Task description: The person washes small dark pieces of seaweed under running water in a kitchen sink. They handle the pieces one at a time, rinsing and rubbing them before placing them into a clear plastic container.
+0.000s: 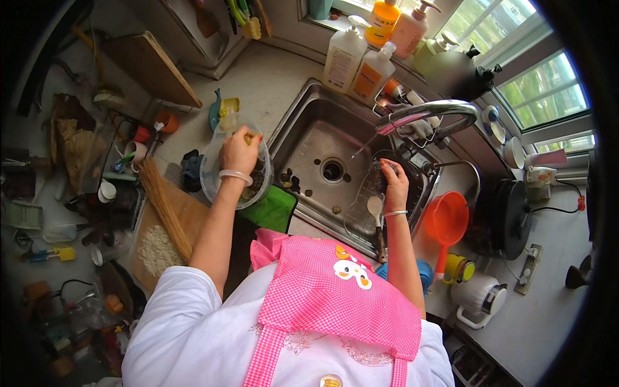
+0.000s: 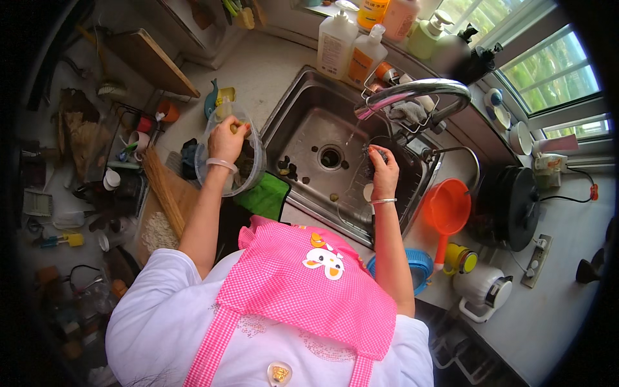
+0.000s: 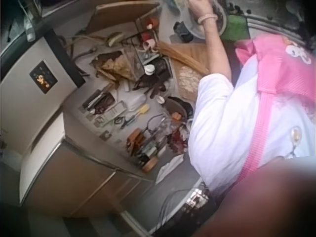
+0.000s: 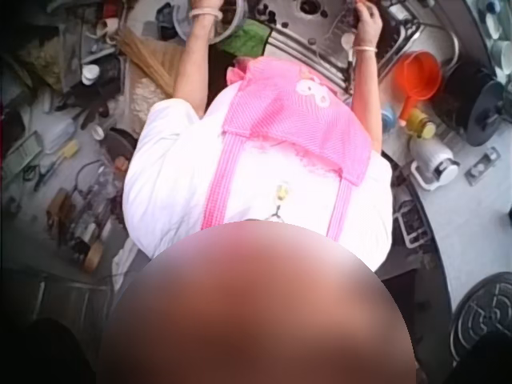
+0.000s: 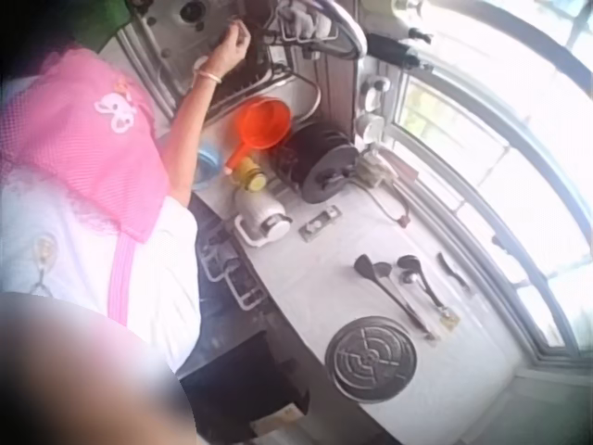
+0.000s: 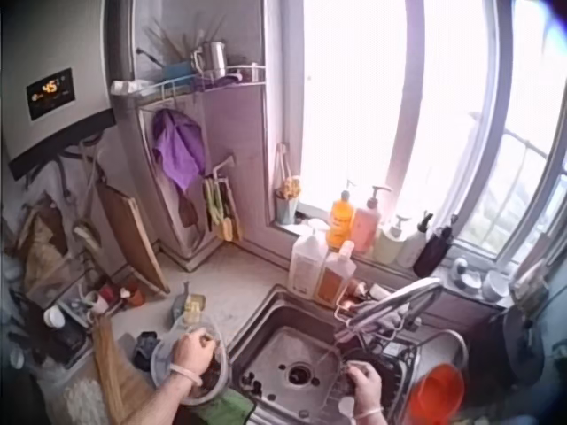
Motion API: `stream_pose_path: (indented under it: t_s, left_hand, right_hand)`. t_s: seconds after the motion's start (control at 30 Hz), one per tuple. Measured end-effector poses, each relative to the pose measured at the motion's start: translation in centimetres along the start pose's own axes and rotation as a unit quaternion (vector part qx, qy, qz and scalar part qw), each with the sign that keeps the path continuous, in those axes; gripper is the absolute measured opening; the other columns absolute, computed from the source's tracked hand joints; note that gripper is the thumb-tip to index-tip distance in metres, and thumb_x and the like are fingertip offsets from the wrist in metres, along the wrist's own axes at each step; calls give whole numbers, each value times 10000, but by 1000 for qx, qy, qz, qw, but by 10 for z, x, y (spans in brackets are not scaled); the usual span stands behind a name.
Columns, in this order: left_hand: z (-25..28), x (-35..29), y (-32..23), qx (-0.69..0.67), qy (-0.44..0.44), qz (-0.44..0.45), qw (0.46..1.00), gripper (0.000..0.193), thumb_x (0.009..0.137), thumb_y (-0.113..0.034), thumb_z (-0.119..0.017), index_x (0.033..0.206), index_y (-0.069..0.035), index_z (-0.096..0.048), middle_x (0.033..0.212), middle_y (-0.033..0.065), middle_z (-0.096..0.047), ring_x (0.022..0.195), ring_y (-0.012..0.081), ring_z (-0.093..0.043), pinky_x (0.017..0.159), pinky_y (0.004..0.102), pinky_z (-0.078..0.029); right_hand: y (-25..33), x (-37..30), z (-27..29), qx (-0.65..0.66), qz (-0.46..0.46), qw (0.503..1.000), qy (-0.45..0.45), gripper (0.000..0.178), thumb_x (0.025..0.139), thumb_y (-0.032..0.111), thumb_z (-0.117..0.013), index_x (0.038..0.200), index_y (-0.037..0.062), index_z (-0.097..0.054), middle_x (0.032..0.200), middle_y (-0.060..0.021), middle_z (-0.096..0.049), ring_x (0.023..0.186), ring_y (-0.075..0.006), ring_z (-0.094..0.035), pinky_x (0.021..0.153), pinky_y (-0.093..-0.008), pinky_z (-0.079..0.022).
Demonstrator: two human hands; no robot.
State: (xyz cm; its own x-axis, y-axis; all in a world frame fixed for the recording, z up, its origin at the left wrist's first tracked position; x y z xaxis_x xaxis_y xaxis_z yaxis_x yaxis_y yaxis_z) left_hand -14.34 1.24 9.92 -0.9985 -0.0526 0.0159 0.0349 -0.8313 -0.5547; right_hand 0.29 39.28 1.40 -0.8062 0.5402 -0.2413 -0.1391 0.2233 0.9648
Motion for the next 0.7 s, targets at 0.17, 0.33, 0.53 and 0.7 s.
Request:
stream_pose_path:
  t_s: [0.17,0.33,0.53,0.7]
  left_hand:
    - [-63,6,66,38,129,47,990,315,752,-312,-747,896,-53,-642,898,207,-668,874,389,-624,744,450,-492]
    - [-53,9,57,25,18,18,999,228,803,-222,-693,992,-98,-660,926,214,-662,869,395,-627,744,436,-504]
    - [-71,-20,-73,-553,271,88,783,295,852,-115,-543,1145,-84,-567,728,77,-601,523,147,-541,401,256,-383]
    - [-131,-49,-145,-600,430,81,670,223,876,-134,-531,1082,-50,-538,748,50,-582,518,92,-507,372,209,-327]
  right_hand:
    - [-6,-3,-21,-19,-4,999,36,172,873,105,-658,1020,17,-677,922,-4,-655,843,-56,-576,770,-194,-448]
    - [-1,-8,-23,-27,-17,999,42,168,874,94,-644,1019,15,-673,920,-14,-657,828,-62,-579,759,-203,-458]
    - [22,1,-43,-43,13,998,38,199,853,138,-664,1010,16,-669,875,-15,-646,793,-56,-565,728,-196,-452]
    - [65,14,-87,-38,96,993,66,205,831,170,-681,972,22,-661,807,8,-638,708,-70,-550,643,-234,-461]
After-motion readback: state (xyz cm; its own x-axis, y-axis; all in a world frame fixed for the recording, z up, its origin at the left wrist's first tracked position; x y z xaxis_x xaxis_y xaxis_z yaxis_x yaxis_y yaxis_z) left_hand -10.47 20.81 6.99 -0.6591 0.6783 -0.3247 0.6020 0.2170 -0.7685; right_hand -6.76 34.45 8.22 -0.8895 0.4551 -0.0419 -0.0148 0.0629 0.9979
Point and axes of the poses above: each hand's wrist, its own x-axis towards the middle knuckle, its own z-axis out of the back of the hand, y = z × x, the point moved 9 cm from there along x, towards the middle knuckle
